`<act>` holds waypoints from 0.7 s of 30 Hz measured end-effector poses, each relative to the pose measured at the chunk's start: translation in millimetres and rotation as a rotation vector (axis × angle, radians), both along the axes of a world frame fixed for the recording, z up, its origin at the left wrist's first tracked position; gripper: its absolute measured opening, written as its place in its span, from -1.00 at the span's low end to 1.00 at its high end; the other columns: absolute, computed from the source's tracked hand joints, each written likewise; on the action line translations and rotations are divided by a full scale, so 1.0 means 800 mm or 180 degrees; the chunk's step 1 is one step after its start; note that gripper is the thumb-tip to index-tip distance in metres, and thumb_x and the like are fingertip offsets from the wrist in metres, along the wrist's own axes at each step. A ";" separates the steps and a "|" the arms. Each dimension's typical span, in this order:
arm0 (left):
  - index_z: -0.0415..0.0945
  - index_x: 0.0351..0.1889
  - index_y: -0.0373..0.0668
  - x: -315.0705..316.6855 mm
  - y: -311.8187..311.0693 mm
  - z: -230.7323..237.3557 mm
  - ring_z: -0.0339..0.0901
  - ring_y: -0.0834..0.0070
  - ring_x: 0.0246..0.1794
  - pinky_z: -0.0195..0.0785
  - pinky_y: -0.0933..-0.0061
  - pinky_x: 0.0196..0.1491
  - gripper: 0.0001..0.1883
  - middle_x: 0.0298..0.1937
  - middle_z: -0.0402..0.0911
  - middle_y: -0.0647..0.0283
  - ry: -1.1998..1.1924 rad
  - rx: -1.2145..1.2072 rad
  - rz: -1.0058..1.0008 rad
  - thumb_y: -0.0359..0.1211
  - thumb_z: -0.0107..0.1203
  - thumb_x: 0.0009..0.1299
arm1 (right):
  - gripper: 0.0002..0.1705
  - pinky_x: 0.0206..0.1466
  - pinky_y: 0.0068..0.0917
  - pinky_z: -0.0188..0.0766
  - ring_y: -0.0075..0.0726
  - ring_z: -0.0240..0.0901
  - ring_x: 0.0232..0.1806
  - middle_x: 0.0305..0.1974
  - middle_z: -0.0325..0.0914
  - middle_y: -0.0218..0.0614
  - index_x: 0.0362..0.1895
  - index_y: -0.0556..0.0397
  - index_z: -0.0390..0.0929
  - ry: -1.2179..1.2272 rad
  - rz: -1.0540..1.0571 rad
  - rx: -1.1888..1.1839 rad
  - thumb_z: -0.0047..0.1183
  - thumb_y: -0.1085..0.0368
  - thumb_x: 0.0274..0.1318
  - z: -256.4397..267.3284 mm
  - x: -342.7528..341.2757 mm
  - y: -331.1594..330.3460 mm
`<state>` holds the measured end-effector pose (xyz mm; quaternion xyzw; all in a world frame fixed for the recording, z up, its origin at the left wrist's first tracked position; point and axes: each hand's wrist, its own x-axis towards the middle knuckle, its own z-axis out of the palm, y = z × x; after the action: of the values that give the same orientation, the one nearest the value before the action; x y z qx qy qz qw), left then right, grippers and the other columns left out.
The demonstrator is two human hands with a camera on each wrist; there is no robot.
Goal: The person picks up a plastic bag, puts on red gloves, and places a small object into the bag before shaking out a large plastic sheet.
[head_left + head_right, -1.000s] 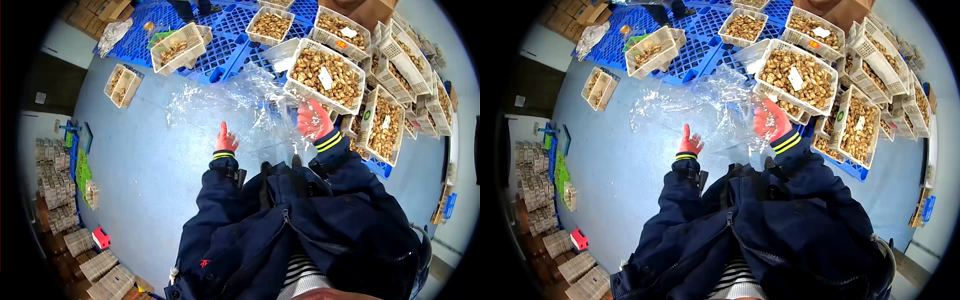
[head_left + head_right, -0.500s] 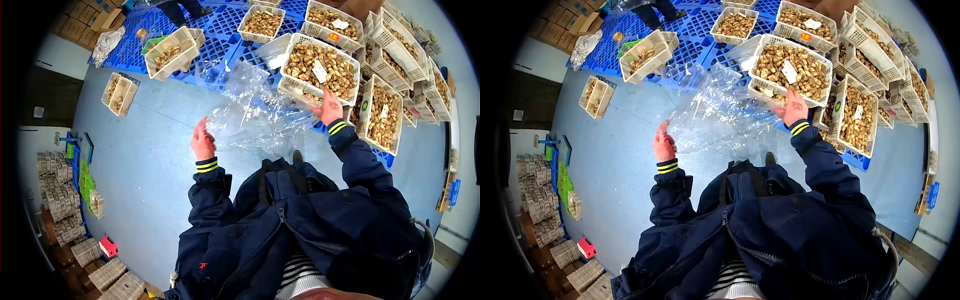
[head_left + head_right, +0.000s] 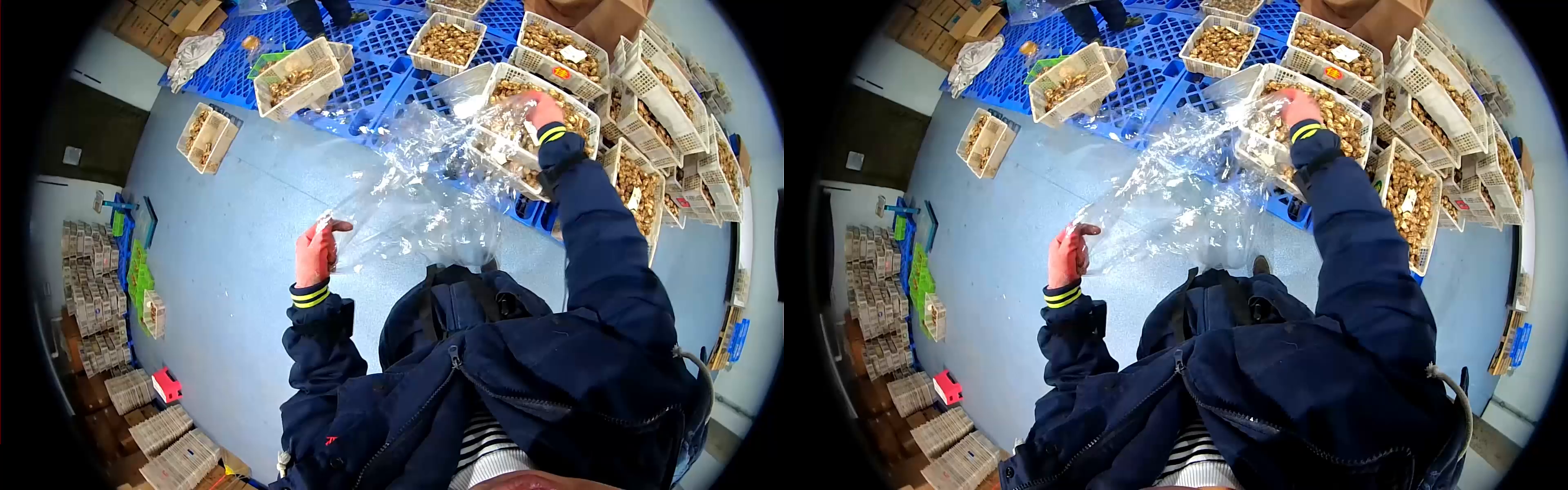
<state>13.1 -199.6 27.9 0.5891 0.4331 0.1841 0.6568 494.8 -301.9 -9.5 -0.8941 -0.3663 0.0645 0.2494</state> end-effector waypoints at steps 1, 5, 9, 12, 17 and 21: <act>0.53 -0.29 -0.30 -0.011 0.002 -0.017 0.01 0.75 -0.89 -0.16 0.69 -0.77 -0.53 -0.85 0.14 0.50 0.0143 0.0026 0.0098 -0.07 -0.23 0.39 | -0.72 -0.15 -0.29 0.37 -0.14 0.48 -0.24 -0.36 0.55 -0.18 -0.14 -0.12 0.50 0.0077 -0.0007 0.0210 -0.09 0.23 0.01 0.005 0.011 0.005; 0.47 -0.18 -0.30 -0.032 0.001 -0.072 0.18 0.67 -0.81 0.08 0.63 -0.71 -0.60 -0.75 0.31 0.39 0.0100 -0.0115 0.0606 -0.12 -0.14 0.35 | -0.64 -0.12 -0.24 0.35 -0.07 0.46 -0.19 -0.22 0.52 -0.19 -0.15 -0.30 0.48 -0.0434 0.0006 0.0055 -0.23 -0.07 0.08 0.049 -0.027 0.027; 0.10 0.18 -0.38 -0.002 -0.033 -0.072 0.22 0.11 0.14 0.06 0.24 0.18 -0.20 0.12 0.26 -0.14 0.1806 0.2758 0.0906 -0.13 0.22 0.09 | -0.70 -0.21 -0.23 0.39 -0.10 0.49 -0.28 -0.35 0.55 -0.25 -0.25 -0.22 0.51 -0.0959 0.0298 -0.0313 -0.18 0.00 0.06 0.097 -0.094 0.039; 0.11 0.19 -0.31 0.071 -0.069 0.047 0.09 0.02 0.24 -0.04 0.15 0.22 -0.12 0.20 0.16 -0.12 0.1378 0.4016 0.1083 -0.13 0.28 -0.04 | -0.70 -0.33 -0.27 0.42 -0.17 0.50 -0.36 -0.41 0.55 -0.28 -0.19 -0.30 0.52 -0.1200 0.0642 -0.0235 -0.14 -0.02 0.03 0.098 -0.128 0.054; 0.20 0.14 -0.24 0.160 -0.035 0.032 0.17 0.05 0.19 -0.06 0.05 0.20 -0.15 0.16 0.25 -0.03 0.2105 0.4011 0.0824 -0.05 0.28 -0.08 | -0.72 -0.34 -0.34 0.39 -0.22 0.47 -0.29 -0.33 0.51 -0.32 -0.15 -0.23 0.47 -0.1273 0.1910 0.0831 -0.06 0.18 -0.04 0.132 -0.228 0.045; 0.26 0.07 -0.25 0.102 0.009 -0.036 0.38 0.13 -0.01 0.23 0.34 0.03 -0.50 0.03 0.40 0.07 0.1559 0.3931 0.1154 -0.46 0.08 0.12 | -0.50 -0.34 -0.38 0.29 -0.26 0.36 -0.38 -0.45 0.35 -0.39 -0.01 -0.14 0.34 -0.1600 0.2316 0.0405 0.00 0.12 -0.13 0.138 -0.225 -0.009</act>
<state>94.5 -192.1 -0.6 0.7984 0.4765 0.3657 0.0429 314.4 -309.3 100.7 -0.6778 -0.7095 -0.0940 0.1683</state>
